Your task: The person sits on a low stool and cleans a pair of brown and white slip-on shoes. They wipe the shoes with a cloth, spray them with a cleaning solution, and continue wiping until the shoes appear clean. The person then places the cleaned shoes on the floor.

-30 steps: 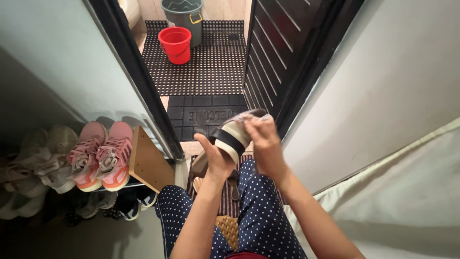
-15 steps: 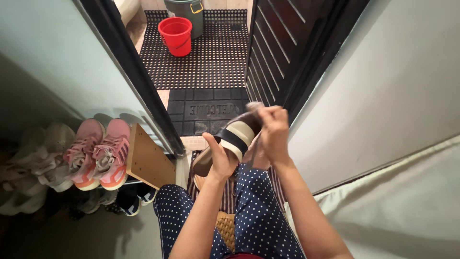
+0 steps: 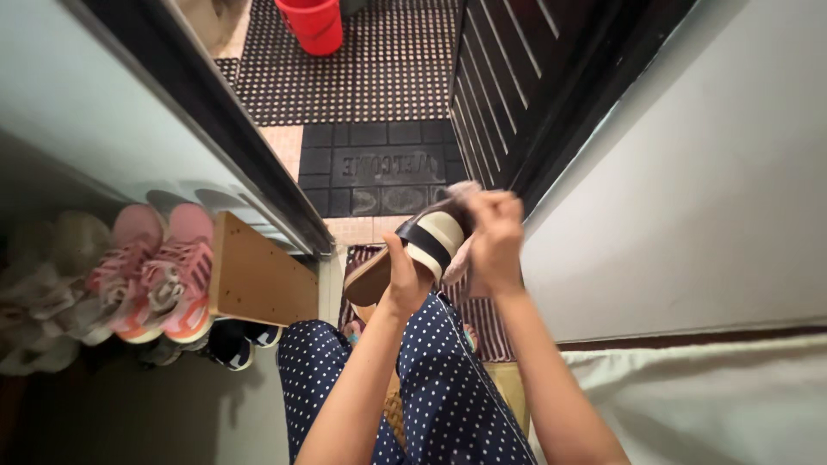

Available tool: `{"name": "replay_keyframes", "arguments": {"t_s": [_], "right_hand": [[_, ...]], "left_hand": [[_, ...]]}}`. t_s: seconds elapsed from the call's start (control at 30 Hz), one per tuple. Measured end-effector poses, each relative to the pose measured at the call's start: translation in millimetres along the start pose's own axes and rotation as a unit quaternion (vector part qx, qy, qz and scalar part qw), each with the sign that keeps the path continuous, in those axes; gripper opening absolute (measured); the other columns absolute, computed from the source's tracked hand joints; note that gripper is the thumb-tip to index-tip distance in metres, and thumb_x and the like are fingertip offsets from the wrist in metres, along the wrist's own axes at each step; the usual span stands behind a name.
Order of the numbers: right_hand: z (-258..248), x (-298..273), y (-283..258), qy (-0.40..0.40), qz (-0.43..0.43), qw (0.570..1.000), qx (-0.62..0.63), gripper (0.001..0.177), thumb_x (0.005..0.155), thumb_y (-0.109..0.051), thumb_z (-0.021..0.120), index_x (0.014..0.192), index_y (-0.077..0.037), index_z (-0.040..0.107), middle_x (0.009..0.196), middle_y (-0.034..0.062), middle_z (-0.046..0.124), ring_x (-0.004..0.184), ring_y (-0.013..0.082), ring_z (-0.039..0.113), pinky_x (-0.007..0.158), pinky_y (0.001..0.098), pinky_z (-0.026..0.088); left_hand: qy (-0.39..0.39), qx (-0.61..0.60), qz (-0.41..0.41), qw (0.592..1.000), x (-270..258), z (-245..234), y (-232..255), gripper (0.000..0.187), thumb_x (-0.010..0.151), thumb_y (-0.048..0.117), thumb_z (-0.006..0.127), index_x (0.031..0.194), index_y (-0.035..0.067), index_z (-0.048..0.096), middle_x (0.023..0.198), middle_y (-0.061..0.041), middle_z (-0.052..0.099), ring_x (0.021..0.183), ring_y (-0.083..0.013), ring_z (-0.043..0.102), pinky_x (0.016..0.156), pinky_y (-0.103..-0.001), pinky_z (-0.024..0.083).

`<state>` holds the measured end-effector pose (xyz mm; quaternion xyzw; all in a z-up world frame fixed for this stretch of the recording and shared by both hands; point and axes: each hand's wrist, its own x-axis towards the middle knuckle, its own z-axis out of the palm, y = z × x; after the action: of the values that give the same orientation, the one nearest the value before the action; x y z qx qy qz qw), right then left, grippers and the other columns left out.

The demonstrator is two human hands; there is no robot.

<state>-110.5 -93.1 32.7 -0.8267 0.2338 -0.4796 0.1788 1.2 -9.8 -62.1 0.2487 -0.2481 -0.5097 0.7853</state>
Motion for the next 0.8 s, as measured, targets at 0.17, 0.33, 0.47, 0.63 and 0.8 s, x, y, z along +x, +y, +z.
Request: {"name": "replay_keyframes", "arguments": {"t_s": [0.17,0.33,0.47,0.63,0.8], "right_hand": [[47,-33,60,0.005,0.019,1.000,-0.005,0.038,0.084,0.014,0.056,0.116,-0.002,0.071,0.106,0.0137,0.063,0.105,0.0321,0.063,0.091,0.0417,0.053],[67,-93,212,0.049,0.244,0.968,-0.018,0.026,0.089,0.009,0.053,0.110,0.000,0.066,0.108,0.0182,0.066,0.101,0.0338,0.066,0.092,0.0407,0.053],[64,-190,312,-0.004,0.356,0.932,-0.064,0.018,0.097,-0.004,0.048,0.108,0.000,0.061,0.102,0.0208,0.065,0.094,0.0368,0.064,0.087,0.0444,0.051],[86,-280,373,-0.154,0.547,0.811,-0.135,0.032,0.104,-0.030,0.054,0.098,-0.003,0.070,0.095,0.0212,0.069,0.090,0.0396,0.065,0.084,0.0447,0.051],[132,-310,409,-0.274,0.593,0.733,-0.187,0.048,0.088,-0.052,0.070,0.117,-0.014,0.076,0.102,0.0183,0.078,0.100,0.0355,0.074,0.090,0.0430,0.054]], "left_hand": [[0.046,-0.013,-0.065,0.997,33,-40,-24,0.118,0.081,0.091,0.033,0.156,-0.001,0.036,0.156,-0.013,0.047,0.146,-0.0272,0.044,0.124,-0.040,0.033],[0.159,-0.014,-0.132,0.978,52,-95,-27,0.136,0.062,0.099,0.039,0.151,-0.003,0.039,0.152,-0.017,0.052,0.139,-0.0311,0.051,0.118,-0.044,0.039],[0.220,0.020,-0.097,0.971,71,-141,-24,0.136,0.064,0.099,0.043,0.152,-0.004,0.037,0.149,-0.019,0.051,0.137,-0.0323,0.051,0.117,-0.047,0.040],[0.246,-0.011,-0.100,0.964,96,-194,-34,0.137,0.065,0.098,0.044,0.154,-0.006,0.035,0.156,-0.015,0.046,0.144,-0.0282,0.045,0.124,-0.044,0.035],[0.301,-0.005,-0.100,0.948,112,-248,-41,0.142,0.062,0.100,0.044,0.154,-0.008,0.034,0.158,-0.017,0.044,0.146,-0.0283,0.043,0.124,-0.043,0.034]]}}
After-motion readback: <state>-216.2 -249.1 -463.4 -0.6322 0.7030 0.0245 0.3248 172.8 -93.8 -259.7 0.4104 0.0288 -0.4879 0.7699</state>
